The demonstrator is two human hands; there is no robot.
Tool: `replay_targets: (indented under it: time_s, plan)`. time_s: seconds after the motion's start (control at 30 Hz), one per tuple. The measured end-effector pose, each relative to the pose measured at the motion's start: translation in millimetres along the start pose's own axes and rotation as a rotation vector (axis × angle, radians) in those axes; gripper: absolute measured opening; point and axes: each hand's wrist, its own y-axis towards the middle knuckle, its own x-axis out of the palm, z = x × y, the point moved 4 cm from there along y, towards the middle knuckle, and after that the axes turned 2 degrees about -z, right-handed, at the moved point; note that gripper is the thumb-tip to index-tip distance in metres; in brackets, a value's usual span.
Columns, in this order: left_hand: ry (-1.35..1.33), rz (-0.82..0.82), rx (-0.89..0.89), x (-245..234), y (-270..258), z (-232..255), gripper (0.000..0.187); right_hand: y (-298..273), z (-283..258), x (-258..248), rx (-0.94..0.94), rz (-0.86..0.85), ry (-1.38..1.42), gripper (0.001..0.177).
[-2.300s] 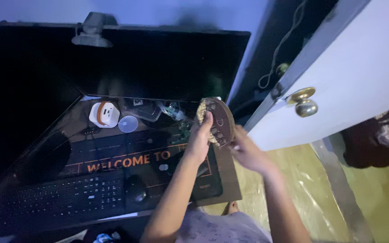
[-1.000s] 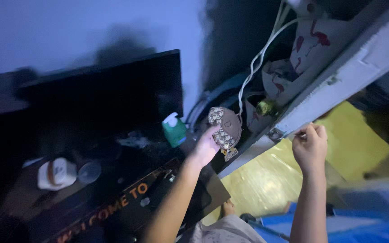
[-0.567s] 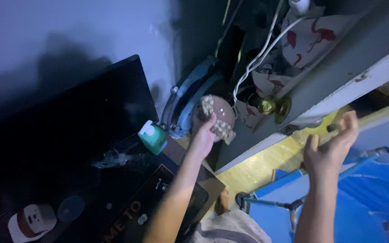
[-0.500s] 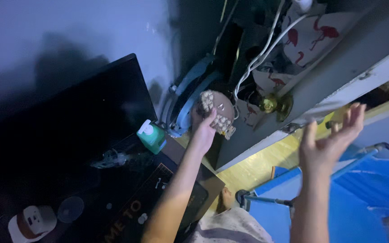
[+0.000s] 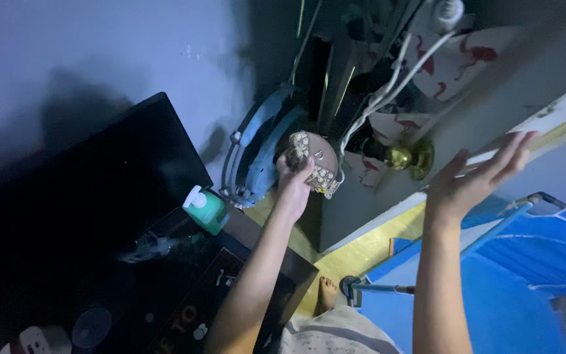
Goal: The person hangs a pink comb on a wall hook, then moves to a desk to pick up a small container and a plastic box. They walk to a different area to retrieve a pack of wipes, open it, and return to the desk. The person uses a wipe to clean the desk surface and the monitor.
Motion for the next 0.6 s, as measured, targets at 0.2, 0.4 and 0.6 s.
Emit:
replay_targets:
  time_s: [0.2, 0.4, 0.6]
  plan:
    - [0.133, 0.141, -0.238, -10.9, 23.9, 4.9, 0.075, 0.5, 2.0, -5.3, -0.012, 0.004, -0.051, 0.079]
    - [0.021, -0.087, -0.093, -21.1, 89.9, -16.2, 0.045, 6.0, 2.9, -6.8, -0.046, 0.03, -0.084, 0.084]
    - [-0.079, -0.26, 0.097, -1.7, 162.3, -12.8, 0.035, 12.3, -24.2, -19.4, -0.087, 0.042, -0.138, 0.086]
